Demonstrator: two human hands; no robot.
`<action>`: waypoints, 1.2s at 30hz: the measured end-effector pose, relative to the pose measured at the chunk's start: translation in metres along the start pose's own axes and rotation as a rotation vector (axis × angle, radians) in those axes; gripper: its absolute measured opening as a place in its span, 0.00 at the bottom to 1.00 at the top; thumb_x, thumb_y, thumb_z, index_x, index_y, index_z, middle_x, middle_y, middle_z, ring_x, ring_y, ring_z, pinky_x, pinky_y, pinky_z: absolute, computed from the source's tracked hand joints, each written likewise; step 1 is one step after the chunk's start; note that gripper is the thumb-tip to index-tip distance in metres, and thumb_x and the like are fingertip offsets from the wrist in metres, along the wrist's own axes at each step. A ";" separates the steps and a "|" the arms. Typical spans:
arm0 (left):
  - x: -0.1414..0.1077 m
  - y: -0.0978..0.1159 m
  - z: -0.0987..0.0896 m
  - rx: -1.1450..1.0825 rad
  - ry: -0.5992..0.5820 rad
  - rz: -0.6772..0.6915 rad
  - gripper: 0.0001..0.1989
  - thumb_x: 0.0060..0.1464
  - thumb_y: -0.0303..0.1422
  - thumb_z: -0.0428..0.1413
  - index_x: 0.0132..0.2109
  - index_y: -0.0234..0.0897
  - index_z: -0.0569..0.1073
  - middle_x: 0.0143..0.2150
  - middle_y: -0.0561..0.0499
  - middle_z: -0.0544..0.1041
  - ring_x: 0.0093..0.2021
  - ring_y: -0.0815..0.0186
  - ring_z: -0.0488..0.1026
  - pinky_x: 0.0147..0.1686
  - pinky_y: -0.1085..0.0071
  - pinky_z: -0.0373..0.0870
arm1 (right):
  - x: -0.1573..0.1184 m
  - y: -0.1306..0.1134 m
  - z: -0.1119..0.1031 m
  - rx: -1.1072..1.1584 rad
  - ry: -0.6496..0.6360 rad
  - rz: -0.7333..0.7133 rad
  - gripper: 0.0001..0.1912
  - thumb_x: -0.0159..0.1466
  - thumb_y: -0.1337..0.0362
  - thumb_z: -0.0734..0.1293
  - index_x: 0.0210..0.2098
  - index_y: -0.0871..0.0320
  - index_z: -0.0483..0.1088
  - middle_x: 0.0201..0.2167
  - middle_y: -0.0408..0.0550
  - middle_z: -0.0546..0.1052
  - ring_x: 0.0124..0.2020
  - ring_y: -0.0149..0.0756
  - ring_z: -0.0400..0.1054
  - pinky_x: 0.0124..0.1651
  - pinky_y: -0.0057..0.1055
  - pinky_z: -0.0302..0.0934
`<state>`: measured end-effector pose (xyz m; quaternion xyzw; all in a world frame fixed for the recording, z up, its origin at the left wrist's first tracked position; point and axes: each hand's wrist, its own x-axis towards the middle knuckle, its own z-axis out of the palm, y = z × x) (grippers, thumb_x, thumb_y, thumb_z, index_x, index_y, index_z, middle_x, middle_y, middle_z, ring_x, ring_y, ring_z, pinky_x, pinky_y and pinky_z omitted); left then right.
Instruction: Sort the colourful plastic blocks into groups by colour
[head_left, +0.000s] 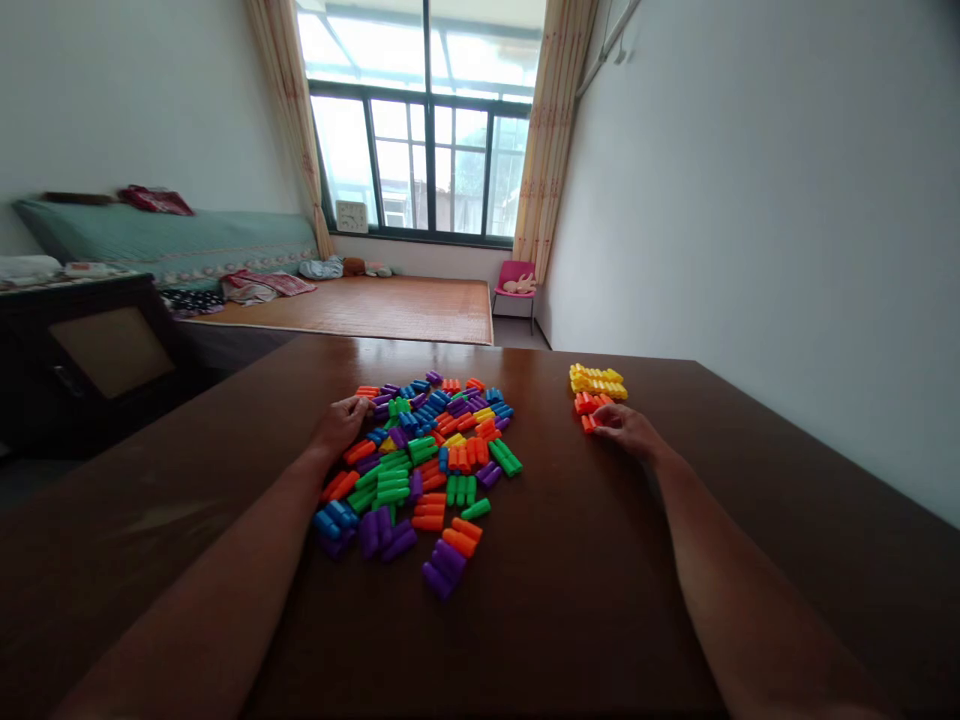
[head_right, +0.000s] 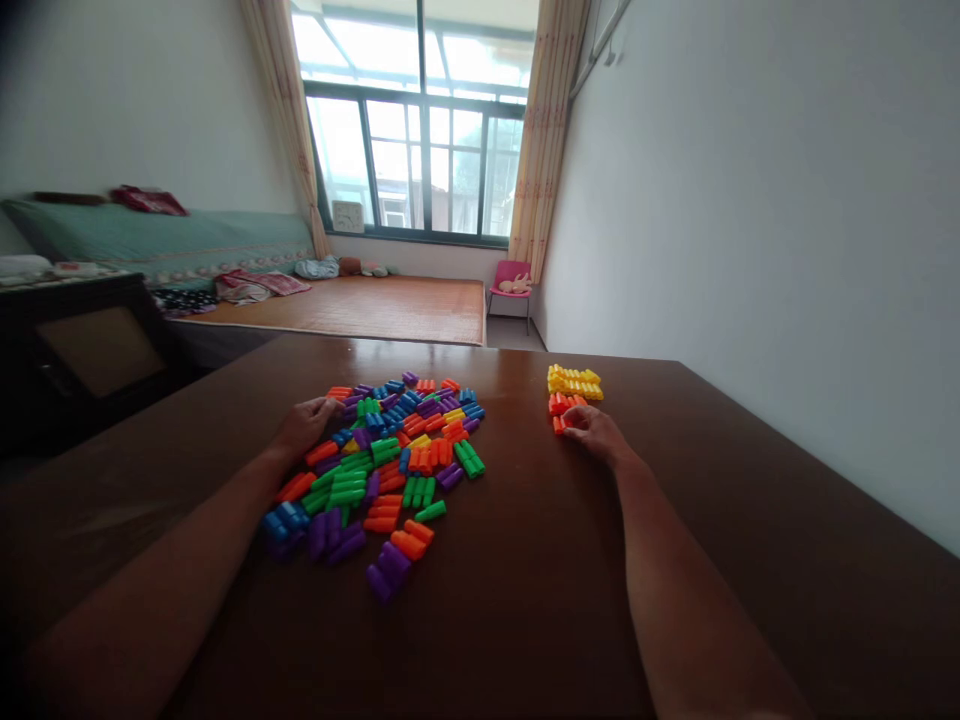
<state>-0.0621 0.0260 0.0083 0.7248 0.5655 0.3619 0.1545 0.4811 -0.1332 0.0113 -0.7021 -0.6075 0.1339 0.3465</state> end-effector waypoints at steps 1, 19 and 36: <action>0.000 -0.001 0.000 -0.002 0.002 0.003 0.24 0.55 0.48 0.45 0.38 0.36 0.79 0.36 0.47 0.81 0.36 0.58 0.76 0.35 0.69 0.69 | 0.001 0.003 0.001 -0.018 0.032 -0.003 0.14 0.51 0.56 0.71 0.34 0.56 0.74 0.30 0.45 0.77 0.32 0.36 0.70 0.39 0.33 0.64; -0.008 0.014 -0.004 -0.083 0.028 -0.062 0.31 0.56 0.53 0.41 0.19 0.38 0.74 0.21 0.47 0.77 0.24 0.63 0.72 0.29 0.70 0.66 | -0.043 -0.169 0.109 -0.105 -0.178 -0.690 0.20 0.62 0.58 0.68 0.53 0.51 0.70 0.49 0.50 0.76 0.52 0.44 0.64 0.53 0.43 0.61; -0.007 0.010 -0.003 -0.083 -0.007 -0.051 0.31 0.56 0.53 0.42 0.22 0.38 0.76 0.24 0.47 0.79 0.27 0.62 0.74 0.29 0.69 0.65 | -0.003 -0.079 0.046 0.065 -0.206 -0.419 0.14 0.55 0.72 0.59 0.36 0.54 0.73 0.49 0.47 0.76 0.55 0.41 0.66 0.58 0.43 0.58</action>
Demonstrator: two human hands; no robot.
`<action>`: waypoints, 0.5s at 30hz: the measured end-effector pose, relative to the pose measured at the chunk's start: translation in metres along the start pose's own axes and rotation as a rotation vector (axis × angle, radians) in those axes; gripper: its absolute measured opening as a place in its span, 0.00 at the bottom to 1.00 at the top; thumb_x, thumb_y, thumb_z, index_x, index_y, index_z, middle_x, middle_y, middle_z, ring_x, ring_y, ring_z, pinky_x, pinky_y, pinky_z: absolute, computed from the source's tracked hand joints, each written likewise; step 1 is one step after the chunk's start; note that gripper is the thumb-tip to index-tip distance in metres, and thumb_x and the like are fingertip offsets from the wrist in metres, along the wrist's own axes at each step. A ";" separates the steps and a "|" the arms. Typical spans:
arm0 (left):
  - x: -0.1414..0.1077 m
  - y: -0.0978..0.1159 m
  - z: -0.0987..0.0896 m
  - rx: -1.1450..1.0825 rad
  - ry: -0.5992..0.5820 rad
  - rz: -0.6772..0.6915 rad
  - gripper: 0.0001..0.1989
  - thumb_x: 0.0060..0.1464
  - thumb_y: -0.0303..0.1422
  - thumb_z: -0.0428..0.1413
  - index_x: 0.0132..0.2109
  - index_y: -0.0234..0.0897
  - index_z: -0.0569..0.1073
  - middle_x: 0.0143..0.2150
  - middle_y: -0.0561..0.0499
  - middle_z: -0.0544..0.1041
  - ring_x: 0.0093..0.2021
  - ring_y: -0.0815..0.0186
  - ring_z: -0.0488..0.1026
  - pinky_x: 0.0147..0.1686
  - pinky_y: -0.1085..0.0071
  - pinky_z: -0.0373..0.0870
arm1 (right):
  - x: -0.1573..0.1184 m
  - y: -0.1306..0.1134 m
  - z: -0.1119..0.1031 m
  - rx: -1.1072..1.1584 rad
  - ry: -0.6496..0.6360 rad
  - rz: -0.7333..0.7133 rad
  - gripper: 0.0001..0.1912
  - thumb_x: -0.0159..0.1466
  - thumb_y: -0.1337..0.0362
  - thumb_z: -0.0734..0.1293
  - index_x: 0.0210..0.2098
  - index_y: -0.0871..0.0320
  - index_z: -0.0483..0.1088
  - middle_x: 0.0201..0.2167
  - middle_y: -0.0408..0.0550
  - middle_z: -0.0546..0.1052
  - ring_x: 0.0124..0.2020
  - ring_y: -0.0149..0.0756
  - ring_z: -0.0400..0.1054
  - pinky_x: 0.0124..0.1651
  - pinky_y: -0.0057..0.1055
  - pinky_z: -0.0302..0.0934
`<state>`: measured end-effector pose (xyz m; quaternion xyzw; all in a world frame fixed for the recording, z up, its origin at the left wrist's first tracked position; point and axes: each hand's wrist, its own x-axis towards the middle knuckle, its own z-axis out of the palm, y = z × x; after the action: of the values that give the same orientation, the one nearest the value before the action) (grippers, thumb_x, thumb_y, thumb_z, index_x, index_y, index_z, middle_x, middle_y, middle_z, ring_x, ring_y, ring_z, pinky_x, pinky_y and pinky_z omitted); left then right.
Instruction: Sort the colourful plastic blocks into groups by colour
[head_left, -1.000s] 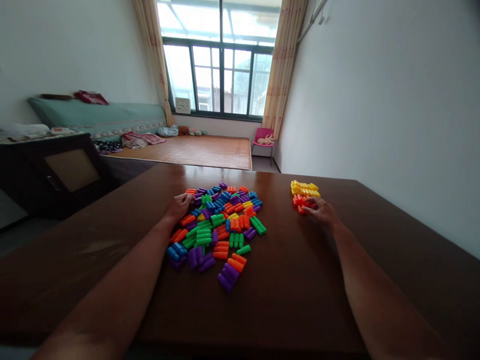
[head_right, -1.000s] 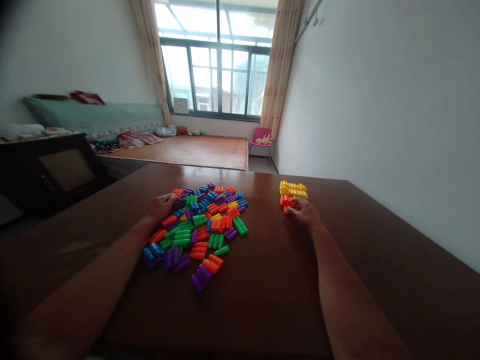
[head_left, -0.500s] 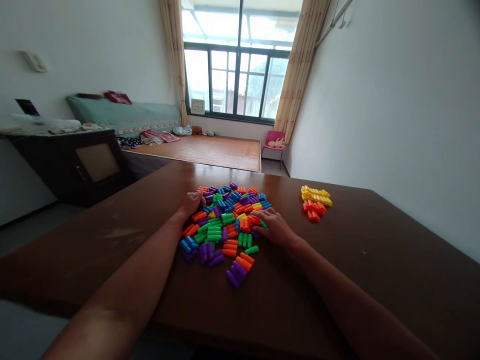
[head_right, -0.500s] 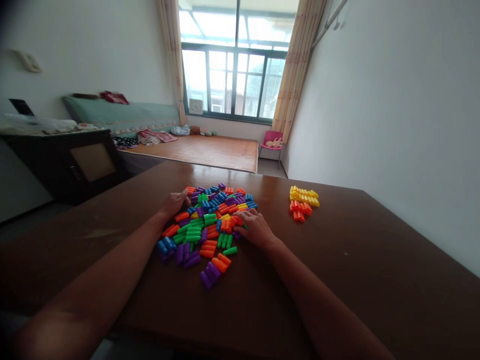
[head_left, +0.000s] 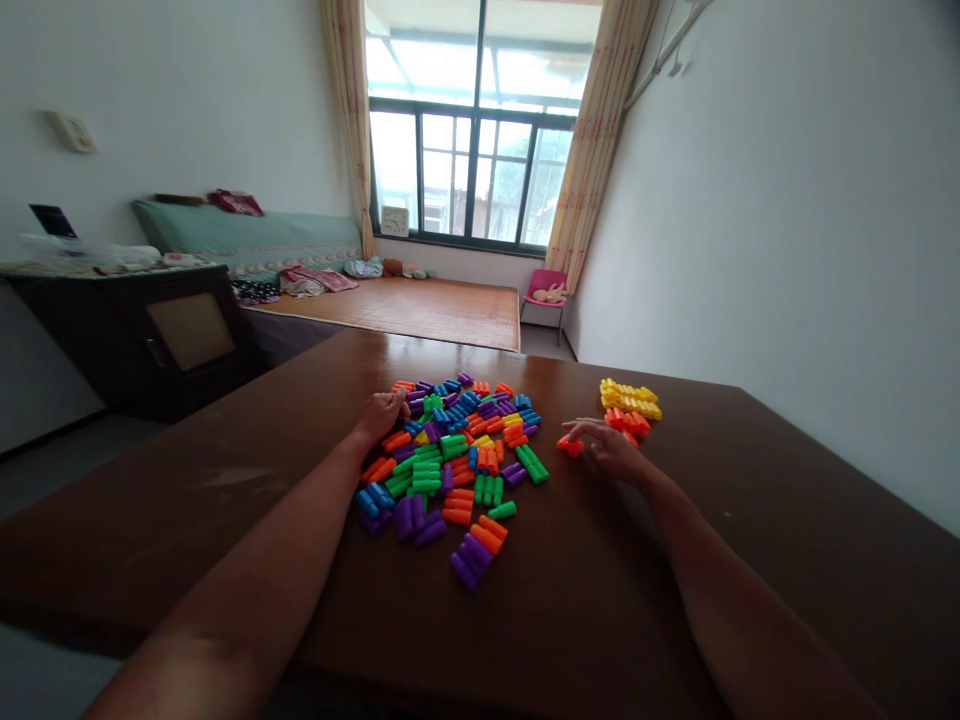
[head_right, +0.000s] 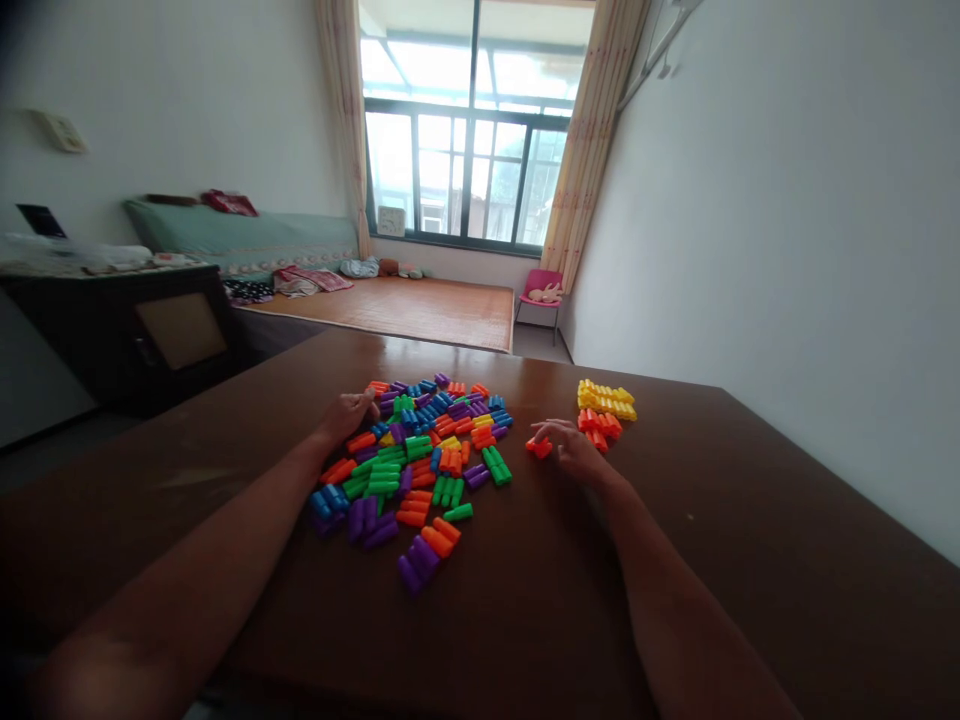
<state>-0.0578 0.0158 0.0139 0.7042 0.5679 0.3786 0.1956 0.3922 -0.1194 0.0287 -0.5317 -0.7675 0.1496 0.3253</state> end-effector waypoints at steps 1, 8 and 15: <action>0.000 0.000 0.000 0.004 -0.001 -0.001 0.30 0.56 0.53 0.42 0.22 0.38 0.76 0.24 0.47 0.79 0.27 0.62 0.74 0.29 0.69 0.65 | 0.000 0.004 -0.001 -0.019 0.042 0.048 0.14 0.56 0.71 0.59 0.37 0.54 0.73 0.49 0.48 0.76 0.54 0.41 0.67 0.57 0.43 0.59; 0.000 0.002 -0.001 -0.006 0.001 0.009 0.30 0.55 0.54 0.43 0.21 0.39 0.76 0.23 0.47 0.78 0.26 0.62 0.74 0.29 0.69 0.65 | 0.003 -0.003 0.018 -0.165 0.034 0.119 0.18 0.54 0.58 0.69 0.44 0.56 0.73 0.43 0.51 0.77 0.45 0.44 0.71 0.51 0.41 0.64; 0.000 0.003 -0.002 -0.010 0.004 0.010 0.29 0.54 0.54 0.44 0.21 0.39 0.76 0.24 0.48 0.79 0.27 0.61 0.75 0.29 0.70 0.66 | -0.015 0.034 -0.046 -0.023 0.400 0.261 0.25 0.57 0.57 0.65 0.52 0.58 0.68 0.44 0.53 0.77 0.42 0.42 0.72 0.44 0.38 0.68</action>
<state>-0.0576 0.0145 0.0172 0.7055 0.5627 0.3837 0.1961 0.4505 -0.1256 0.0381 -0.6493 -0.6141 0.0732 0.4427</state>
